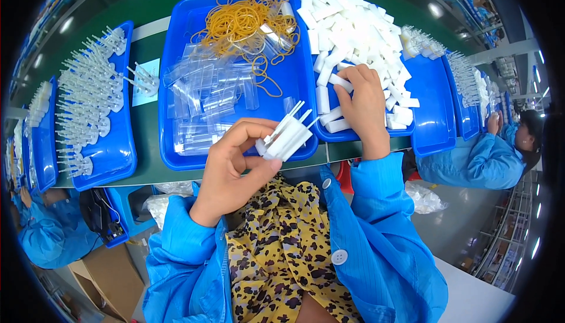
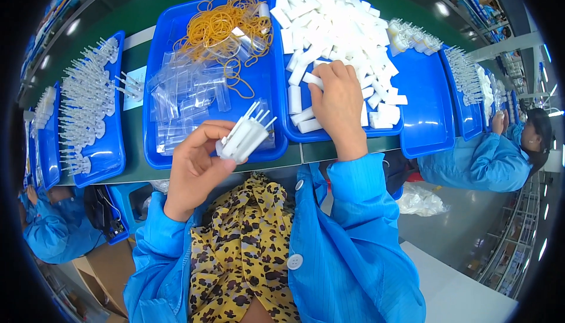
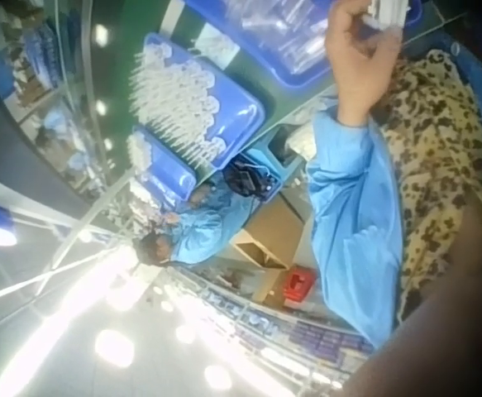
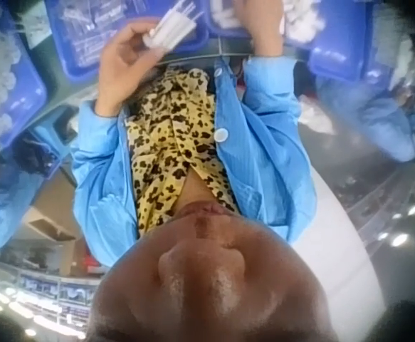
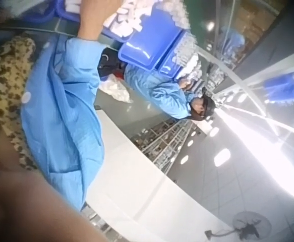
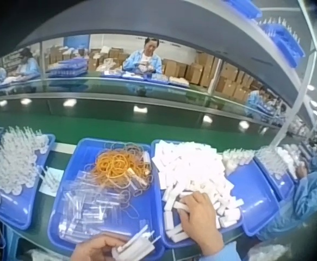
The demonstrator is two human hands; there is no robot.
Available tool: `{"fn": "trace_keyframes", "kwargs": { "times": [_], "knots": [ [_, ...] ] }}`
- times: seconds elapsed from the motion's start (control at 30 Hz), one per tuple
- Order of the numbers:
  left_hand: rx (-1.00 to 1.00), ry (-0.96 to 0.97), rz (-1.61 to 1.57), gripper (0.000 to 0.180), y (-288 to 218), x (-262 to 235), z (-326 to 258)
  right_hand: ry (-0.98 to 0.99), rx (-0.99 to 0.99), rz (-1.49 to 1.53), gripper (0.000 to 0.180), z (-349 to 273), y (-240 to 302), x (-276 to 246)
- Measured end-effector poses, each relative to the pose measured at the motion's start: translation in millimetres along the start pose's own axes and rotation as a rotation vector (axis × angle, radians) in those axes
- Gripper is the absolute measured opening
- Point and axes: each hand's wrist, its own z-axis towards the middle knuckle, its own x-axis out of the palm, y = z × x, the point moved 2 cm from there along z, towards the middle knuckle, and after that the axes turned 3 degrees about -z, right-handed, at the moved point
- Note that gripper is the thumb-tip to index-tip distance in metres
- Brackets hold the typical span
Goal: The person assembles filter units by fitting white foam cylinders onto plastic prongs, sliding clear plastic covers over the cylinders, securing the assembled unit with a rubber band, and placing it onto a tray.
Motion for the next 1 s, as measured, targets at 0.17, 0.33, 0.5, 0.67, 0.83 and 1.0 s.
{"fn": "trace_keyframes", "kwargs": {
  "times": [0.17,0.33,0.5,0.67,0.83,1.0],
  "knots": [
    [0.037,-0.055,0.07,0.013,4.2,-7.2,2.0,-0.211,0.068,0.138,0.012,-8.4,-1.3,-10.5],
    [0.164,-0.136,0.217,0.008,3.3,-1.9,3.0,-0.054,0.401,1.202,0.012,-26.5,35.5,-22.6],
    [0.284,-0.176,0.432,0.008,2.1,3.0,4.6,0.002,0.408,1.463,0.015,-29.1,53.3,-22.8],
    [0.362,-0.185,0.57,0.007,1.4,3.2,3.1,0.051,0.388,1.501,0.016,-33.2,60.6,-18.4],
    [0.418,-0.222,0.723,0.006,1.0,2.8,1.5,0.088,0.391,1.417,0.021,-34.0,66.5,-22.1],
    [0.431,-0.225,0.722,0.007,-0.3,2.5,2.3,-0.051,0.374,1.319,0.023,-31.1,55.0,-21.7]
  ]
}}
